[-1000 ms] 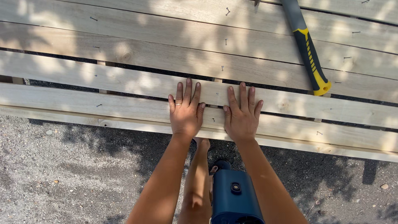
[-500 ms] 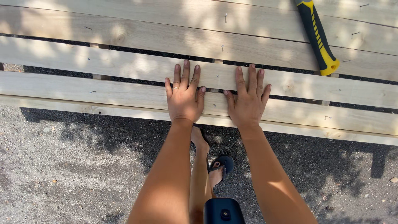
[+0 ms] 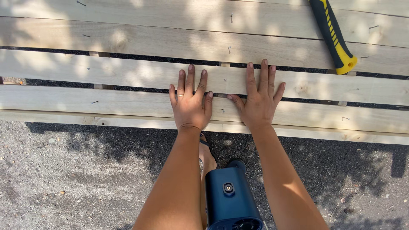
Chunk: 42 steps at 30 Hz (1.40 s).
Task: The person works on a wooden bed frame lying on the ground, pressing and aligning the slats by hand, picking up nails from a cardboard box, and hammering nails into the slats with a hammer. They use a small wood block to hold or position slats while hammering.
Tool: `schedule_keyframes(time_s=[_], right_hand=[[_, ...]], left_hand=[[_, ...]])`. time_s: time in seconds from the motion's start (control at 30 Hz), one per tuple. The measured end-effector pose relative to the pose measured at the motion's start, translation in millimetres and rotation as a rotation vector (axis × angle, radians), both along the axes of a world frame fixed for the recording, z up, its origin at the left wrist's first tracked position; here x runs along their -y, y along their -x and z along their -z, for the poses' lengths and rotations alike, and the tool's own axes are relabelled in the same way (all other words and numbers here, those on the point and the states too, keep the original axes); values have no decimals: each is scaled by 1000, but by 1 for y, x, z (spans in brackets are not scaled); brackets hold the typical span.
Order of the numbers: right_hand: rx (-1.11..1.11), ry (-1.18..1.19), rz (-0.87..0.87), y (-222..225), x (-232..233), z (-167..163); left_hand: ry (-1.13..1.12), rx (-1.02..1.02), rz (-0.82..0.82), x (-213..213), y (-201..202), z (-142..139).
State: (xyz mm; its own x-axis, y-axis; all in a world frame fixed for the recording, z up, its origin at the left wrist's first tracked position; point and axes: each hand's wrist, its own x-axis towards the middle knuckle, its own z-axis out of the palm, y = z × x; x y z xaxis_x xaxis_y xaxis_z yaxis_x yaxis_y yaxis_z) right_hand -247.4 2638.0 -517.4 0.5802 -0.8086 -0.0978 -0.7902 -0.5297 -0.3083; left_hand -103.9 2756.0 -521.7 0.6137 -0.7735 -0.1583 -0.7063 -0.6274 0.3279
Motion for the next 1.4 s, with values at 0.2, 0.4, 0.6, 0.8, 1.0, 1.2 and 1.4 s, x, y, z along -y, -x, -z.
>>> schedule_keyframes(time_s=[0.2,0.4,0.6,0.8,1.0,1.2,1.4], right_hand=[[8,-8,5,0,0,0],[51,-2,-13,-1,4,0],[61,11,-44,1,2,2],[9,23,-42,0,1,2],[49,85,-79,0,0,-2],[9,136,-54,1,38,-25],[-105,424,102,-19,166,-43]], left_hand=[[37,1,5,0,0,-5],[37,7,-13,3,-1,-5],[24,29,-2,1,1,-4],[2,19,-7,1,0,-3],[7,2,12,2,-1,0],[12,0,10,5,-1,-4],[25,17,10,8,0,-5]])
